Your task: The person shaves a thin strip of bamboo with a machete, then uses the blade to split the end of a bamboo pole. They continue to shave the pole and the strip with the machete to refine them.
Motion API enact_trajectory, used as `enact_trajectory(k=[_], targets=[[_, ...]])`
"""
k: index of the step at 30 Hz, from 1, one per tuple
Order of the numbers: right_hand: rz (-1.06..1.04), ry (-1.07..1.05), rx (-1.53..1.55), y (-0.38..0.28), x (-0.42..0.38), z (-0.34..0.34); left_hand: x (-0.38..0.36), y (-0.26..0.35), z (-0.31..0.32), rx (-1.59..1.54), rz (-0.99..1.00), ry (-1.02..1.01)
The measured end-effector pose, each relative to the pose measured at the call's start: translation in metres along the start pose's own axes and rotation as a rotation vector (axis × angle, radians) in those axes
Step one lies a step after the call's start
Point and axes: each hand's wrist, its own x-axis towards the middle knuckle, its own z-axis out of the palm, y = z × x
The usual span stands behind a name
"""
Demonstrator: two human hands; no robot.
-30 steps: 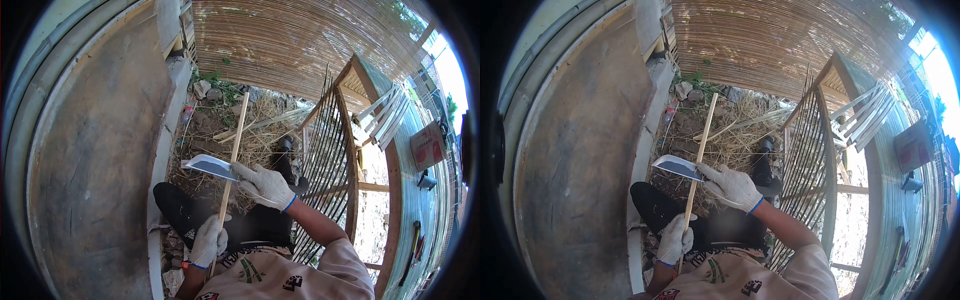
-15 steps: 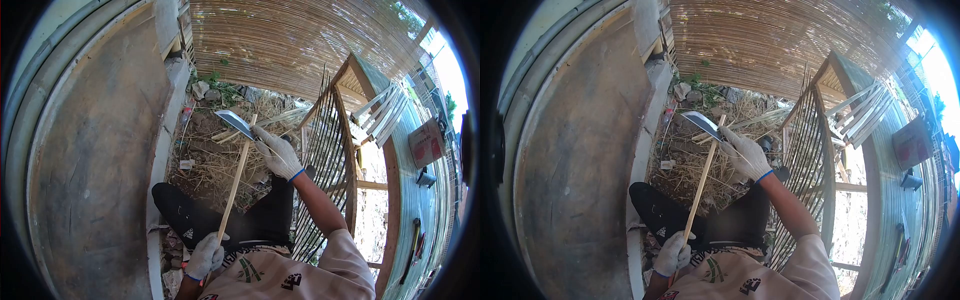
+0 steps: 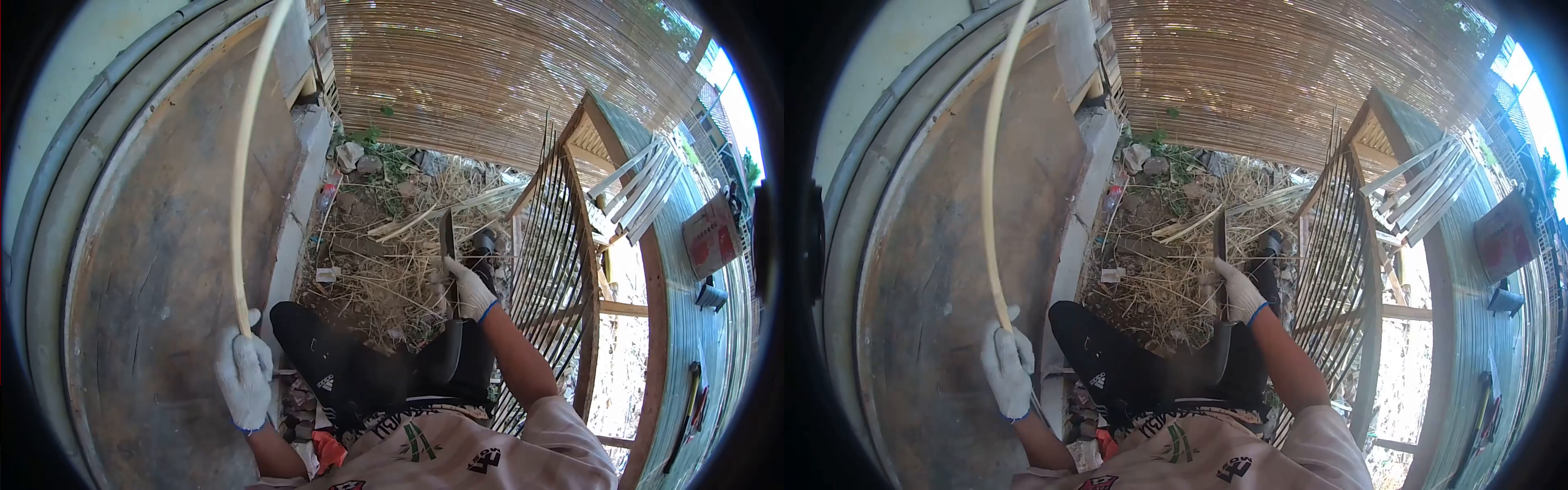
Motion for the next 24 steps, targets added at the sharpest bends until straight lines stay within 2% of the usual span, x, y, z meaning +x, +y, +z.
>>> enact_trajectory(k=[1, 3, 4, 5, 6, 7, 8, 10, 11, 12, 14, 16, 18, 20, 21, 24], targets=[[0.076, -0.031, 0.05, 0.018, 0.004, -0.007, 0.014, 0.004, 0.0, 0.009, 0.01, 0.002], [0.183, -0.068, 0.102, 0.053, 0.004, -0.021, 0.039, 0.013, 0.0, 0.001, 0.243, 0.217], [0.211, -0.076, 0.101, 0.068, 0.005, -0.029, 0.05, 0.018, -0.001, 0.007, 0.252, 0.217], [0.228, -0.136, 0.155, 0.081, 0.006, -0.04, 0.059, 0.023, -0.003, -0.027, 0.354, 0.293], [0.23, -0.141, 0.16, 0.081, 0.001, -0.037, 0.067, 0.027, -0.004, -0.059, 0.452, 0.365], [0.223, -0.119, 0.156, 0.077, -0.016, -0.027, 0.075, 0.032, -0.004, -0.041, 0.489, 0.442], [0.216, -0.096, 0.153, 0.074, -0.031, -0.019, 0.082, 0.037, -0.005, -0.034, 0.487, 0.436], [0.225, -0.11, 0.171, 0.074, -0.04, -0.025, 0.093, 0.044, -0.004, -0.069, 0.652, 0.582], [0.257, -0.148, 0.135, 0.079, -0.041, -0.033, 0.097, 0.047, -0.005, -0.226, 0.622, 0.554], [0.287, -0.186, 0.098, 0.085, -0.045, -0.039, 0.097, 0.045, -0.005, -0.228, 0.623, 0.552], [0.292, -0.141, 0.121, 0.105, -0.047, -0.049, 0.099, 0.039, 0.0, -0.03, 0.742, 0.593], [0.257, -0.089, -0.143, 0.123, -0.033, -0.063, 0.093, 0.049, -0.002, 0.007, 0.692, 0.654], [0.301, -0.028, -0.131, 0.13, -0.027, -0.066, 0.086, 0.058, -0.007, 0.066, 0.631, 0.713], [0.349, -0.181, 0.161, 0.117, -0.031, -0.053, 0.084, 0.064, -0.014, -0.037, 0.785, 0.822], [0.342, -0.291, 0.321, 0.101, -0.046, -0.034, 0.082, 0.063, -0.015, -0.025, 0.789, 0.827], [0.271, -0.329, 0.355, 0.076, -0.075, 0.019, 0.074, 0.042, -0.007, -0.415, 0.797, 0.829]])
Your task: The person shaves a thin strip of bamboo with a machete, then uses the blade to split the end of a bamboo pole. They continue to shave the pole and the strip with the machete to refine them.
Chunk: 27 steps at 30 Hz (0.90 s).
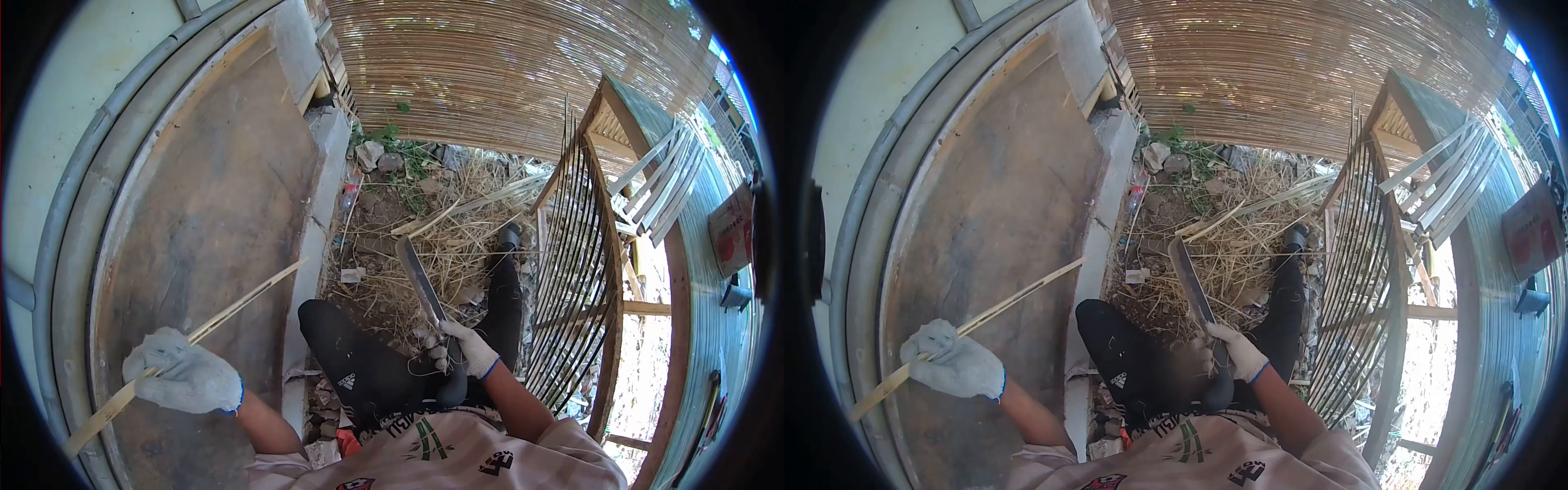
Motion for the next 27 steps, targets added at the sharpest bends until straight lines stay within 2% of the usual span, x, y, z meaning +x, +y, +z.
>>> enact_trajectory(k=[1, 3, 4, 5, 6, 7, 9, 10, 12, 13, 14, 16, 18, 19, 22, 24, 26, 27], targets=[[-0.027, -0.004, -0.035, 0.002, 0.002, 0.014, -0.011, -0.014, -0.025, -0.052, 0.043, -0.243], [-0.013, -0.083, -0.026, 0.016, 0.032, -0.01, -0.051, -0.024, -0.025, 0.168, -0.147, -0.186], [-0.005, -0.151, -0.011, 0.024, 0.047, -0.019, -0.079, -0.028, -0.033, 0.156, -0.395, -0.135], [-0.035, -0.177, 0.025, 0.028, 0.054, -0.019, -0.097, -0.031, -0.041, 0.176, -0.729, -0.061], [-0.02, -0.175, 0.024, 0.029, 0.054, -0.003, -0.118, -0.032, -0.04, 0.146, -0.929, -0.005], [-0.118, -0.064, -0.044, 0.028, 0.049, 0.025, -0.139, -0.032, -0.043, 0.052, -1.122, 0.069], [-0.232, 0.081, -0.133, 0.027, 0.058, 0.048, -0.178, -0.036, -0.067, -0.126, -1.311, 0.048], [-0.206, 0.092, -0.136, 0.028, 0.066, 0.049, -0.19, -0.035, -0.071, -0.205, -1.363, 0.08], [-0.352, 0.151, -0.264, 0.032, 0.082, 0.052, -0.211, -0.03, -0.073, -0.241, -1.42, 0.127], [-0.332, 0.151, -0.267, 0.032, 0.086, 0.052, -0.214, -0.026, -0.071, -0.249, -1.441, 0.159], [-0.403, 0.221, -0.368, 0.031, 0.091, 0.053, -0.215, -0.024, -0.069, -0.263, -1.46, 0.189], [-0.464, 0.281, -0.48, 0.028, 0.095, 0.055, -0.224, -0.018, -0.07, -0.317, -1.473, 0.161], [-0.614, 0.347, -0.602, 0.024, 0.099, 0.057, -0.232, -0.013, -0.069, -0.45, -1.529, 0.163], [-0.709, 0.33, -0.636, 0.021, 0.099, 0.058, -0.234, -0.011, -0.07, -0.502, -1.544, 0.096], [-0.759, 0.424, -0.767, 0.004, 0.095, 0.063, -0.244, -0.006, -0.066, -0.6, -1.626, 0.095], [-0.72, 0.435, -0.742, -0.005, 0.093, 0.068, -0.249, -0.005, -0.067, -0.625, -1.663, 0.075], [-0.764, 0.407, -0.692, -0.01, 0.093, 0.065, -0.253, -0.001, -0.065, -0.557, -1.798, 0.26], [-0.761, 0.439, -0.716, -0.013, 0.092, 0.063, -0.256, 0.002, -0.065, -0.561, -1.806, 0.257]])
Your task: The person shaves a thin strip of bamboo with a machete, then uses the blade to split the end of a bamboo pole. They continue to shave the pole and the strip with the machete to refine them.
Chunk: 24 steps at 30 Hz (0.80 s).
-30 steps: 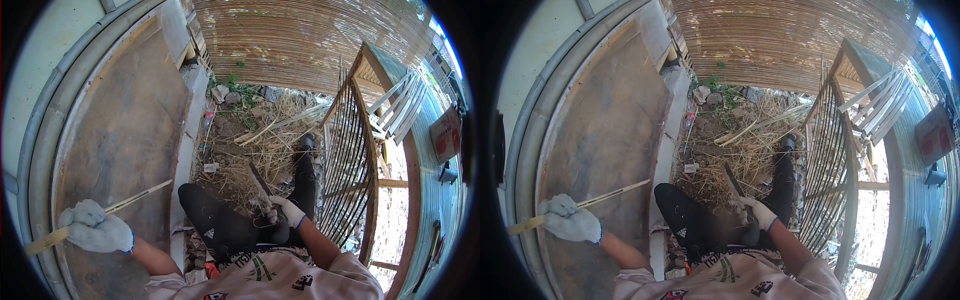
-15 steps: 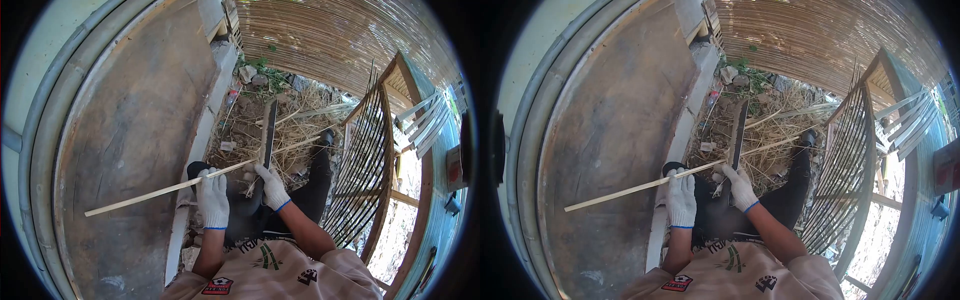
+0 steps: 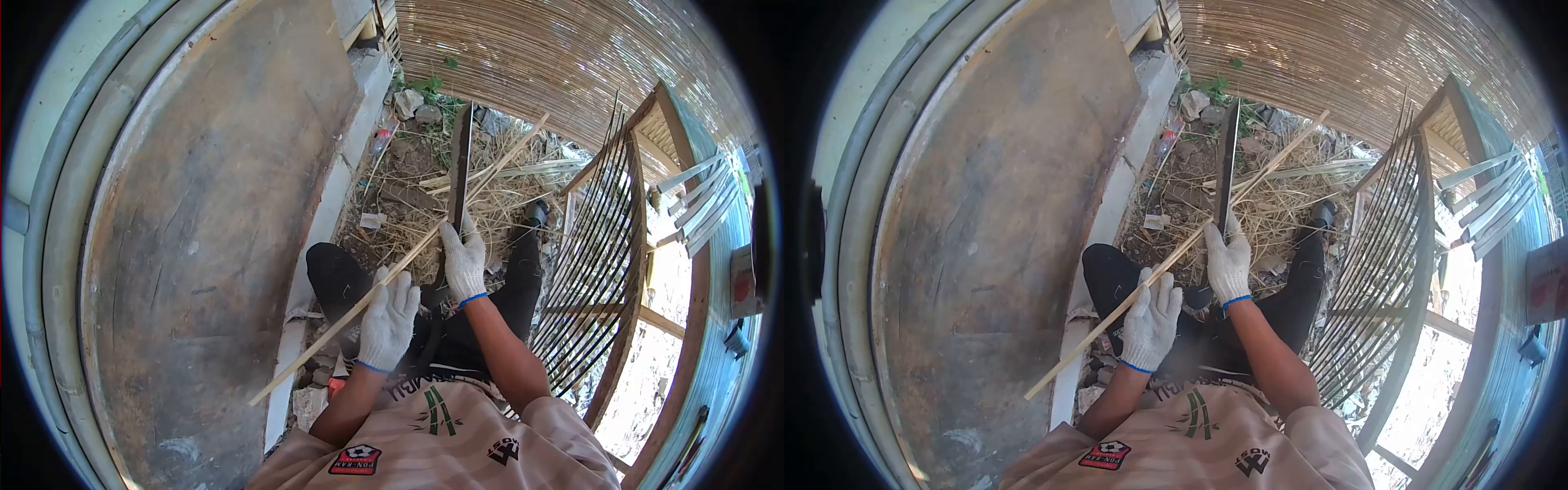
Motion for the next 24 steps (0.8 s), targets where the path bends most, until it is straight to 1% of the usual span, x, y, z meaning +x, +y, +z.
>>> enact_trajectory(k=[1, 2, 3, 4, 5, 6, 7, 9, 11, 12, 13, 15, 16, 17, 18, 19, 20, 21, 22, 23, 24], targets=[[0.002, 0.008, -0.002, 0.0, 0.001, -0.002, -0.004, -0.003, -0.002, 0.064, -0.067, 0.014], [-0.052, 0.018, -0.046, 0.001, 0.0, -0.004, -0.009, -0.005, -0.005, 0.127, -0.132, 0.03], [-0.106, 0.026, -0.088, 0.001, 0.0, -0.005, -0.02, -0.004, -0.005, 0.126, -0.137, 0.036], [-0.1, 0.03, -0.092, 0.0, 0.001, -0.006, -0.035, 0.002, 0.001, 0.305, -0.261, -0.03], [-0.155, 0.02, -0.126, -0.002, 0.004, -0.007, -0.05, 0.009, 0.01, 0.483, -0.387, -0.1], [-0.206, 0.013, -0.162, -0.004, 0.006, -0.01, -0.07, 0.021, 0.028, 0.658, -0.351, -0.186], [-0.197, 0.023, -0.168, -0.007, 0.007, -0.013, -0.082, 0.033, 0.04, 0.656, -0.365, -0.182], [-0.211, -0.019, -0.177, -0.014, 0.014, -0.018, -0.089, 0.056, 0.054, 1.261, 0.254, -0.254], [-0.18, -0.031, -0.173, -0.028, 0.018, -0.02, -0.07, 0.077, 0.06, 1.594, 0.402, -0.216], [-0.16, -0.046, -0.18, -0.042, 0.017, -0.019, -0.057, 0.081, 0.041, 1.711, 0.314, -0.209], [-0.145, -0.057, -0.185, -0.051, 0.021, -0.019, -0.046, 0.077, 0.02, 1.731, 0.249, -0.252], [-0.195, -0.028, -0.214, -0.062, 0.028, -0.021, -0.042, 0.07, 0.011, 1.52, -0.297, -0.232], [-0.206, -0.027, -0.24, -0.072, 0.027, -0.022, -0.046, 0.065, 0.012, 1.508, -0.323, -0.377], [-0.21, -0.027, -0.271, -0.077, 0.026, -0.026, -0.051, 0.052, 0.013, 1.408, -0.346, -0.336], [-0.363, -0.021, -0.515, -0.076, 0.029, -0.036, -0.055, 0.038, 0.016, 1.362, -0.316, -0.294], [-0.363, -0.012, -0.526, -0.076, 0.028, -0.045, -0.055, 0.027, 0.021, 1.314, -0.277, -0.253], [-0.607, -0.039, -0.705, -0.075, 0.024, -0.053, -0.054, 0.021, 0.027, 1.304, -0.278, -0.259], [-0.855, -0.076, -0.879, -0.074, 0.019, -0.058, -0.051, 0.016, 0.034, 1.458, -0.145, -0.222], [-0.862, -0.158, -0.919, -0.082, 0.003, -0.061, -0.048, 0.014, 0.039, 1.605, -0.009, -0.173], [-0.858, -0.174, -0.929, -0.081, -0.01, -0.064, -0.047, 0.013, 0.042, 1.59, -0.013, -0.163], [-0.758, -0.276, -0.998, -0.079, -0.022, -0.068, -0.046, 0.012, 0.045, 1.624, 0.094, -0.189]])
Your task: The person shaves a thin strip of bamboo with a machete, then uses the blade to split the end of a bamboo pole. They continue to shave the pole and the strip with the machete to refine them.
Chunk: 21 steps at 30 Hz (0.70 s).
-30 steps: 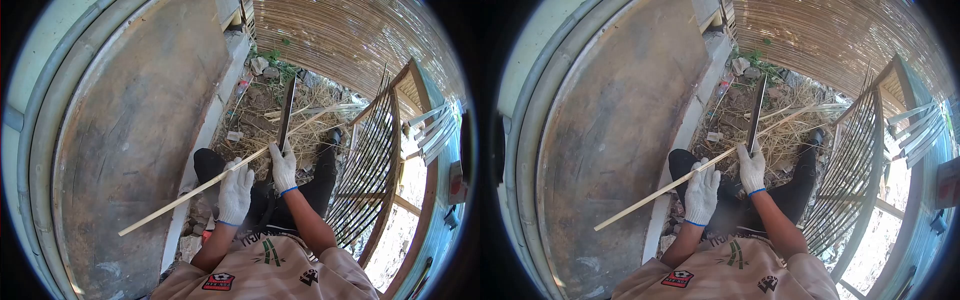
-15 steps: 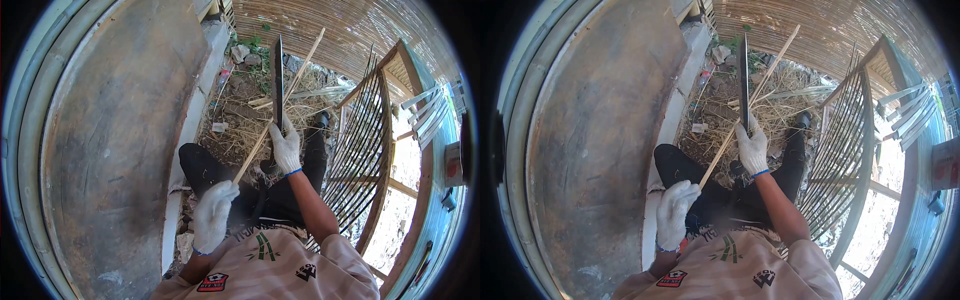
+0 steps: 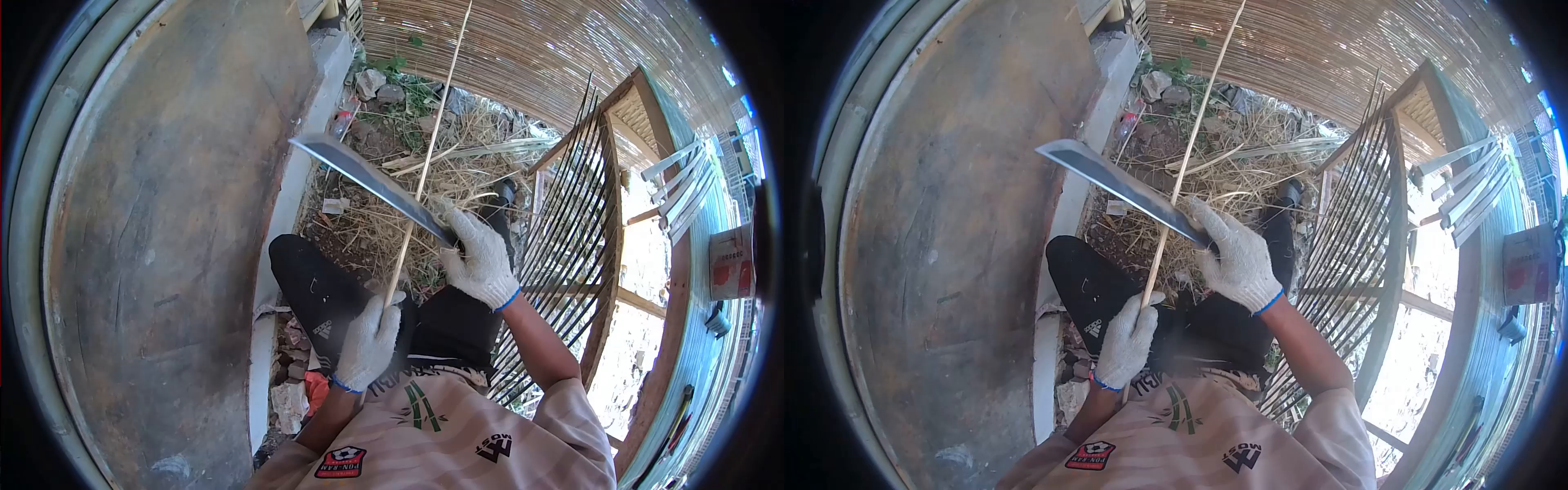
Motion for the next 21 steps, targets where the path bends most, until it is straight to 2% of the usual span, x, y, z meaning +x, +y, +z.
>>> enact_trajectory(k=[1, 4, 7, 11, 17, 21], targets=[[0.038, -0.14, -0.007, -0.004, -0.011, 0.0, 0.002, 0.001, 0.0, 0.046, 0.082, 0.05], [-0.001, -0.316, -0.039, -0.016, -0.032, 0.005, 0.006, -0.003, -0.006, 0.085, 0.008, 0.015], [-0.078, -0.245, 0.003, -0.021, -0.036, 0.019, 0.008, -0.004, -0.009, 0.141, -0.031, -0.014], [-0.048, -0.435, -0.097, -0.032, -0.035, 0.02, 0.011, -0.009, -0.01, 0.144, -0.03, -0.011], [-0.083, -0.471, -0.067, -0.032, -0.032, 0.021, 0.011, -0.013, -0.011, 0.196, 0.015, 0.019], [-0.108, -0.502, -0.2, -0.036, -0.025, 0.019, 0.013, -0.02, -0.012, 0.233, 0.002, 0.017]])
